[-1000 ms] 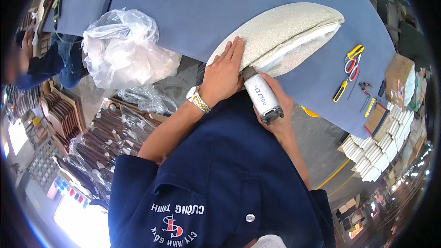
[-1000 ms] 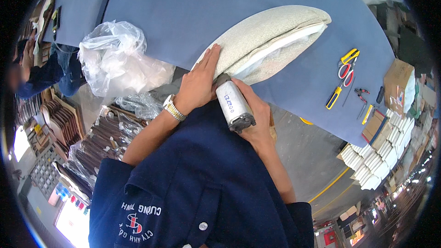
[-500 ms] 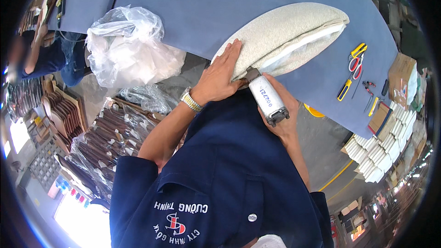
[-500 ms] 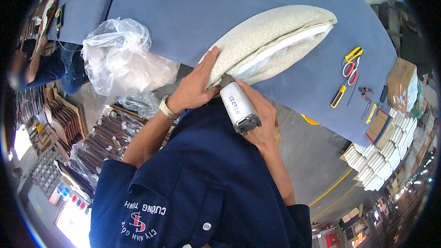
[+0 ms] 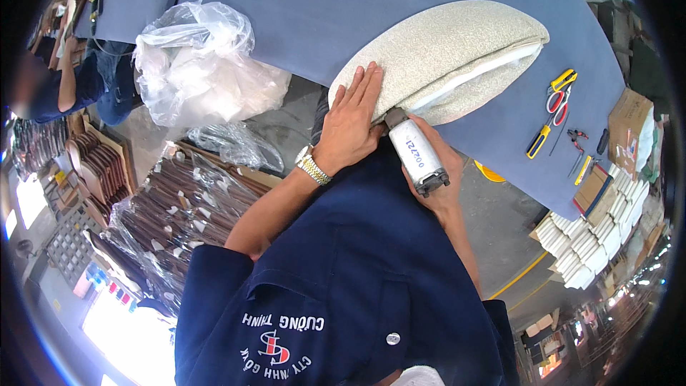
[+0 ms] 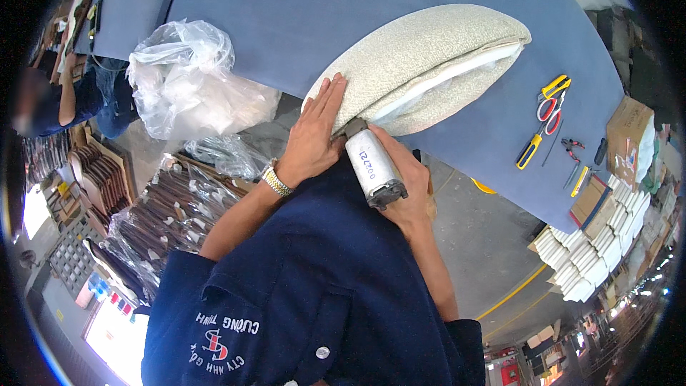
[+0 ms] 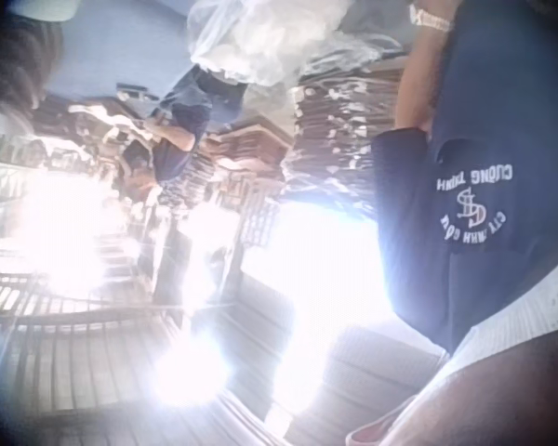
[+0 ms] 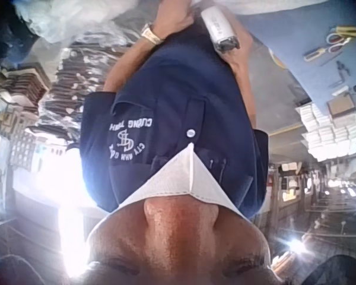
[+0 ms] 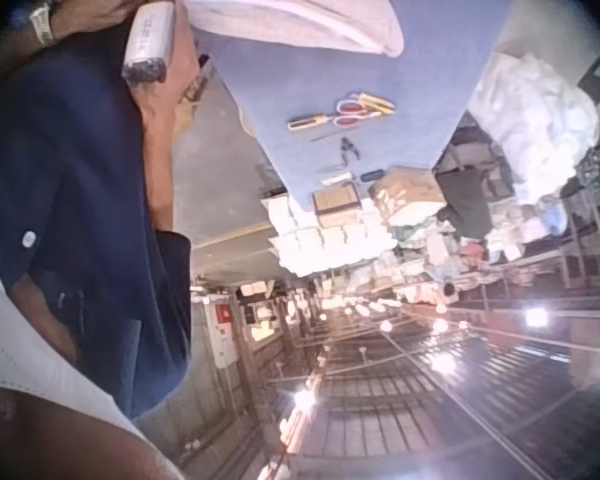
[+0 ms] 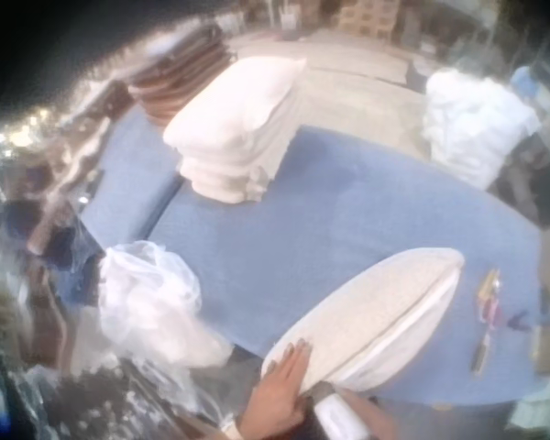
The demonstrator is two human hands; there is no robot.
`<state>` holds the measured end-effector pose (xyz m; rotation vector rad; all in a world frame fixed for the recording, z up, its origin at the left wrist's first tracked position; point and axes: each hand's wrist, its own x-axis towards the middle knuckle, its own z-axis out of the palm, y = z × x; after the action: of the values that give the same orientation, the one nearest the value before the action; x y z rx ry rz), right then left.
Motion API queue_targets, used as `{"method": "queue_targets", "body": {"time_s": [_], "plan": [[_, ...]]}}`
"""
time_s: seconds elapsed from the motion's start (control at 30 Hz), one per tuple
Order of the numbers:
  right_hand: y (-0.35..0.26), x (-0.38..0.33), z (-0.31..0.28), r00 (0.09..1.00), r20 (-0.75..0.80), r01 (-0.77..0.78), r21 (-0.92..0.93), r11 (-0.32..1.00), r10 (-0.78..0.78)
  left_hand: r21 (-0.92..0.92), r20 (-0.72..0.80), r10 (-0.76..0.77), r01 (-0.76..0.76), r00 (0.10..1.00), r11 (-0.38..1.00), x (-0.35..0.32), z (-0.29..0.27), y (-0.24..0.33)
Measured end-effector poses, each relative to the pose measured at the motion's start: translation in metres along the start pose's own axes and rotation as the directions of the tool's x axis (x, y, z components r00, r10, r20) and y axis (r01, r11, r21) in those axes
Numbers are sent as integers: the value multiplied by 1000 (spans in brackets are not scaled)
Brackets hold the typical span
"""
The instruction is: The person assembles cushion covers by folding fabric over foam inserts and securing them with a staple gun. They trim excess fabric with a utility knife and place finished units into a plastic bag.
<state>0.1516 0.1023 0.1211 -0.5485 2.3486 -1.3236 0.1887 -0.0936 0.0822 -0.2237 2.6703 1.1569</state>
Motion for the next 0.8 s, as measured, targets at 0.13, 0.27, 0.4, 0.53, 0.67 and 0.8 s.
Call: {"method": "queue_targets", "body": {"time_s": [0.13,0.27,0.4,0.53,0.67,0.8], "plan": [[0,-5,-3,999,3,48,18,999,-48,6,-26,20,-20,999,1000,0,1,-2],[-8,-8,-8,996,87,-27,133,991,15,15,-33,26,-25,999,1000,-1,1,2],[2,-10,-2,999,50,3,105,995,-9,33,-35,31,-30,999,999,0,3,5],[-2,1,6,999,43,-14,139,990,8,35,-45,56,-55,997,998,1,2,1],[-6,6,12,998,53,-43,172,984,34,-117,-28,170,-172,985,978,6,-13,-19],[-2,7,6,998,33,55,146,988,-60,-174,9,67,-64,998,983,-15,-17,-28]]}}
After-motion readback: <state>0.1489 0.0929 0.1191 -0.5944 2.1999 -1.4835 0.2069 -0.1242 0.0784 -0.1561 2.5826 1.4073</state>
